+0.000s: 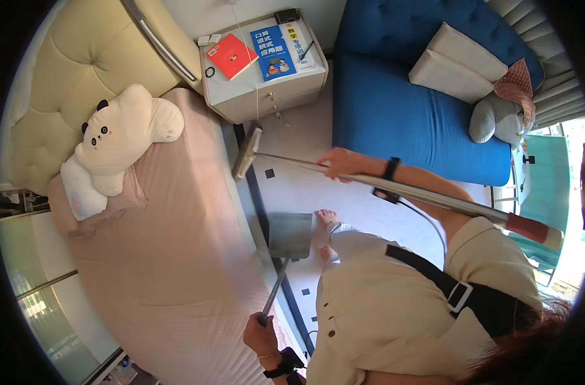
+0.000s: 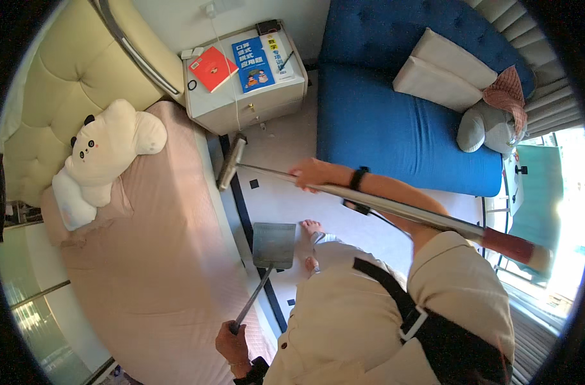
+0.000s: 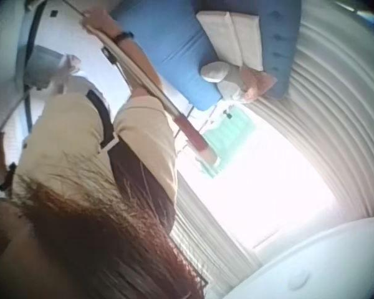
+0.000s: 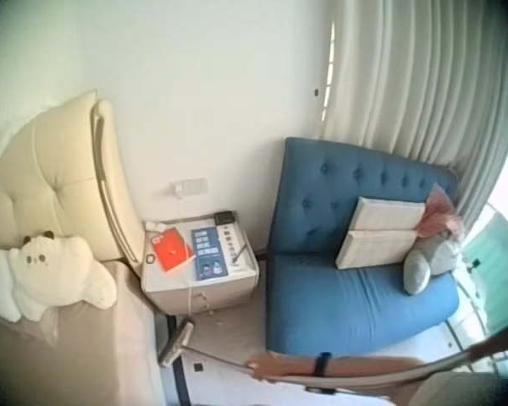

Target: Sweep the floor in a room using a broom and dustpan.

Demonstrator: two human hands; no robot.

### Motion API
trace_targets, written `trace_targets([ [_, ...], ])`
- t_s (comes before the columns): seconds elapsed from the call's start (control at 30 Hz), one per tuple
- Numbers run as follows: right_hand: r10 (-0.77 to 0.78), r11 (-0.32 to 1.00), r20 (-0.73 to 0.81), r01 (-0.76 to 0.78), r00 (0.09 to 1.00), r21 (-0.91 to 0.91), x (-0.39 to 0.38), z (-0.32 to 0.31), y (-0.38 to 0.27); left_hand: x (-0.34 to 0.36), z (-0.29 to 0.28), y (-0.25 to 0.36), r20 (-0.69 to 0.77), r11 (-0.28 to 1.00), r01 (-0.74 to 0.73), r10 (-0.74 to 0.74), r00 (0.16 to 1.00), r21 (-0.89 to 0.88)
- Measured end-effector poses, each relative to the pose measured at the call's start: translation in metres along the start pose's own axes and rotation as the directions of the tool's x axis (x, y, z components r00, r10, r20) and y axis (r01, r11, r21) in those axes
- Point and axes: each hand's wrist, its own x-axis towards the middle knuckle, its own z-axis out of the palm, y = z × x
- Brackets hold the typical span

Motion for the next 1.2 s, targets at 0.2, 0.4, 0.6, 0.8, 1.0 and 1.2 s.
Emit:
trace_targets([
  [0.2, 0.016, 1.0, -0.086, -0.014, 0.996, 0.023, 0.051, 0.004, -0.01, -0.019, -0.015, 0.006, -0.005, 0.996, -0.012, 0.011, 1.0, -0.084],
  [0.4, 0.22, 0.943, -0.037, -0.203, 0.975, 0.263, -0.038, 0.039, 0.056, -0.02, -0.015, -0.016, 0.008, 0.997, -0.062, 0.062, 0.998, -0.051],
  [0.6, 0.3, 0.953, -0.064, -0.297, 0.952, 0.052, -0.147, 0.062, 0.004, -0.014, -0.006, -0.054, 0.002, 0.986, -0.161, 0.161, 0.987, -0.032],
  [0.8, 0.132, 0.99, -0.103, -0.126, 0.986, 0.056, -0.106, 0.081, -0.007, -0.033, -0.003, -0.072, 0.036, 0.985, -0.161, 0.164, 0.986, -0.062],
  [1.0, 0.045, 0.979, -0.095, -0.025, 0.994, 0.2, 0.01, 0.118, -0.01, -0.055, -0.007, -0.089, 0.06, 0.989, -0.131, 0.135, 0.989, -0.065],
  [1.2, 0.245, 0.97, 0.085, -0.244, 0.966, -0.016, -0.069, 0.16, 0.04, -0.069, -0.007, -0.118, 0.042, 0.984, -0.146, 0.151, 0.988, -0.102],
])
